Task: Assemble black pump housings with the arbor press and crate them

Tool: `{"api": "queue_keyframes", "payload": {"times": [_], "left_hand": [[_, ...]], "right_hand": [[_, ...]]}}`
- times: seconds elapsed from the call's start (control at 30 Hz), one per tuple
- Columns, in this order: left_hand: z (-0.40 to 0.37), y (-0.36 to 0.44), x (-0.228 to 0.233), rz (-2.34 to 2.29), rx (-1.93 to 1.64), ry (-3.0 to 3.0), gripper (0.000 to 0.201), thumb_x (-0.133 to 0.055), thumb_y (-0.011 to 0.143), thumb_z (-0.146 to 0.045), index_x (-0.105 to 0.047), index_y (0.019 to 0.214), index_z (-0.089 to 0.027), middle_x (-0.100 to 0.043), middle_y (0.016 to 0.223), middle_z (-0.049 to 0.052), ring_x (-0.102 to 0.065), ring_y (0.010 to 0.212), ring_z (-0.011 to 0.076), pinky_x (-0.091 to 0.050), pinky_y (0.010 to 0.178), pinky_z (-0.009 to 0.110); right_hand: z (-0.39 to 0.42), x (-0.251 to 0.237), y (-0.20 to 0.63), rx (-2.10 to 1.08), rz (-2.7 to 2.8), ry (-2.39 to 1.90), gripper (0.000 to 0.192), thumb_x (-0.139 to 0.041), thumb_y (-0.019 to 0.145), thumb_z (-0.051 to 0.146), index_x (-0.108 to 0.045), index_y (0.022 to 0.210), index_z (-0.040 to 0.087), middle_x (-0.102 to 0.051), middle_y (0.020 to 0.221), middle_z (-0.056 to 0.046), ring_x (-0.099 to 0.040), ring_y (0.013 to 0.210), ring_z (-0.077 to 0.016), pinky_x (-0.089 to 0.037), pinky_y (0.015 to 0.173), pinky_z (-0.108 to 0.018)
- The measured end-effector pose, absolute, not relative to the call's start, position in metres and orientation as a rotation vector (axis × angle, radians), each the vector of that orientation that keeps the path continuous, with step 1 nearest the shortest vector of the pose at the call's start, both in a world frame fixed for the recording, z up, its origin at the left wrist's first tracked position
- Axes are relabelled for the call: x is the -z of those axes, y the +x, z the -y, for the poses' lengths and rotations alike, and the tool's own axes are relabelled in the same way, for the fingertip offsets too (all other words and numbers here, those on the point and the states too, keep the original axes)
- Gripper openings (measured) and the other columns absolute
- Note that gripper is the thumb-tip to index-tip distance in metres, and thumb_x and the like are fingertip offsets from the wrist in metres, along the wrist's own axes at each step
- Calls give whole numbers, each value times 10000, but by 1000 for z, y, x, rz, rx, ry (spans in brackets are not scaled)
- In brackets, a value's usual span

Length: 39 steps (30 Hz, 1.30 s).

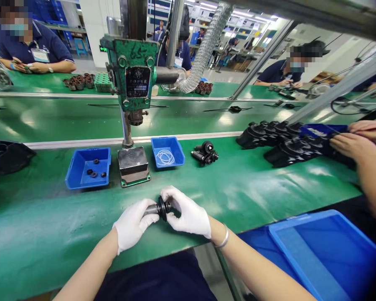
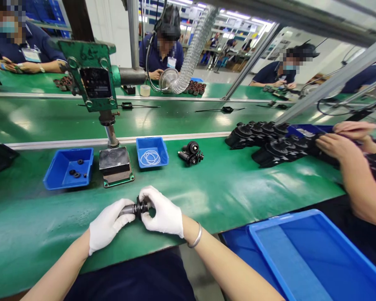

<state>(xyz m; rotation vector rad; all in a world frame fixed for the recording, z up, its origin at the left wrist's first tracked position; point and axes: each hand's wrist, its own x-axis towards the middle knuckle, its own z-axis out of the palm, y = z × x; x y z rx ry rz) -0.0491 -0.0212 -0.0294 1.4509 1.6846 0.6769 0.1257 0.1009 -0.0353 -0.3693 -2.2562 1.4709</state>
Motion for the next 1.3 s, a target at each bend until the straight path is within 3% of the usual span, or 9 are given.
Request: {"api": "queue_keyframes", "payload": {"times": [0.23,0.33,0.5,0.63,0.77,0.87,1.03,1.2,1.3], "left_hand": [[20,-46,25,-1749,-688,1479,296,-425,954,-389,-535,1159,-207,-664,1117,69,-619,1030,231,-487,909,375],[29,-56,13,-1924,-930,1541,368,-370,973,-376,-494,1279,-212,-601,1245,92,-581,1132,228,-462,992,392],[59,-118,-2,-2819,-1357,1227,491,-452,935,-432,-501,1333,-149,-526,1321,167,-466,1276,324,-388,1086,488],[69,-170,7,-2976,-1010,825,595,-449,912,-494,-474,1372,-118,-612,1187,191,-539,1192,369,-432,1020,550],[62,-186,19,-2816,-868,764,518,-395,935,-438,-454,1379,-178,-630,1246,144,-614,1117,297,-468,994,441],[60,-179,21,-2849,-800,730,492,-363,947,-412,-444,1384,-201,-640,1249,137,-618,1126,291,-480,956,417],[75,-156,10,-2884,-626,690,483,-365,948,-455,-466,1360,-223,-692,1135,120,-681,945,290,-521,771,394],[73,-152,-17,-3127,-240,1124,441,-346,975,-372,-513,1322,-158,-634,1234,154,-611,1083,308,-467,896,405],[47,-162,-24,-2850,52,1493,385,-414,934,-194,-555,1292,-181,-616,1279,149,-605,1077,315,-443,916,430]], "right_hand": [[-103,35,112,-1436,2183,-434,346,-514,580,50,-450,866,232,-468,862,0,-451,752,-154,-452,691,-290],[-103,33,106,-1889,1777,-467,286,-600,674,140,-433,885,238,-470,824,18,-479,659,-132,-448,581,-267],[-104,22,100,-2427,1107,-263,322,-674,772,310,-407,944,258,-552,954,1,-549,603,-123,-384,496,-238],[-105,15,89,-2535,924,-73,375,-703,752,343,-425,988,258,-611,993,-39,-559,662,-142,-351,509,-230],[-104,14,76,-2585,891,-17,371,-709,759,327,-450,1012,245,-634,1015,-56,-564,662,-138,-358,522,-231],[-105,20,73,-2589,882,-20,341,-703,768,306,-469,1006,233,-642,1037,-82,-590,702,-158,-358,525,-228],[-108,35,76,-2614,831,-131,277,-668,788,238,-486,997,235,-635,1051,-76,-603,705,-157,-359,545,-227],[-108,36,75,-2610,837,-192,271,-669,775,217,-501,986,235,-587,995,-40,-574,645,-129,-368,541,-234],[-106,34,74,-2631,850,-199,274,-669,769,200,-499,982,233,-561,961,-30,-586,664,-137,-377,542,-234]]}}
